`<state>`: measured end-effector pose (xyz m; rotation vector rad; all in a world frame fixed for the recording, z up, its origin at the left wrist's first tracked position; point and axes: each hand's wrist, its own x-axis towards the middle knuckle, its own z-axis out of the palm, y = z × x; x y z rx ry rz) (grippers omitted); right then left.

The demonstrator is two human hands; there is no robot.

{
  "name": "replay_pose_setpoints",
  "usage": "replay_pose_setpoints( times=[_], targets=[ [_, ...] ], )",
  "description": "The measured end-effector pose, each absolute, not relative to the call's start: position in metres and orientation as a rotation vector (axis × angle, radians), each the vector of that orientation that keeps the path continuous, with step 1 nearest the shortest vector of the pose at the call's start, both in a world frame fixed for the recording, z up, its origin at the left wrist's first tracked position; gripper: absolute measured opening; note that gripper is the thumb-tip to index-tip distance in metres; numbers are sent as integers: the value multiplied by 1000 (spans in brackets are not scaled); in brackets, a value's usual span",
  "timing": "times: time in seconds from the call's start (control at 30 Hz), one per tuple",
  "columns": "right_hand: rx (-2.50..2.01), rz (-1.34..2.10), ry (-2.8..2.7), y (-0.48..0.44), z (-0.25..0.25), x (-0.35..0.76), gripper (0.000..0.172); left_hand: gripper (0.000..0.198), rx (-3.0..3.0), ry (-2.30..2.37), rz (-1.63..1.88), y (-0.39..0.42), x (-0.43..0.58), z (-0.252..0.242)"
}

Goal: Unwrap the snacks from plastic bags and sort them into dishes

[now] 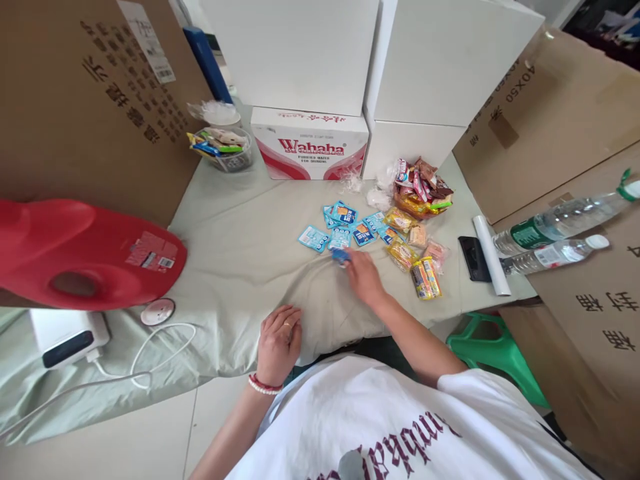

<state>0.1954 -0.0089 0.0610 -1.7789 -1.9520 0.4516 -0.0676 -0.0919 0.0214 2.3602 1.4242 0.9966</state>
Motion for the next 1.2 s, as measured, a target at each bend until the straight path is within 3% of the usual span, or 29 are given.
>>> replay_pose_setpoints(
  times=[0.13,0.27,0.43,0.6,0.73,0.93,1.07,1.2],
  targets=[
    [-1804,518,-1708,-39,57,283,56,26,2337,1396,988,-87,-62,16],
    [-2035,569,-1846,-64,42,329,55,28,2361,1325,955,-76,-53,11],
    [-2278,147,-1891,-77,29,317,51,33,2381,1339,867,-61,-42,10],
    [-2185,-72,-1830,-74,56,308,39,44,2403,1450,708,-61,-48,1],
    [-2059,31,-1722,-14,87,310,39,46,2399,1401,680,-63,-52,-2],
    [-2178,167,-1681,182,103,282,36,44,2381,1430,664,-64,-49,5],
    [-2263,326,-1481,264,102,238,50,44,2364,1446,662,-66,-47,7],
    [-2076,537,-1483,255,98,198,31,36,2205,1398,835,-69,-57,6]
  ],
)
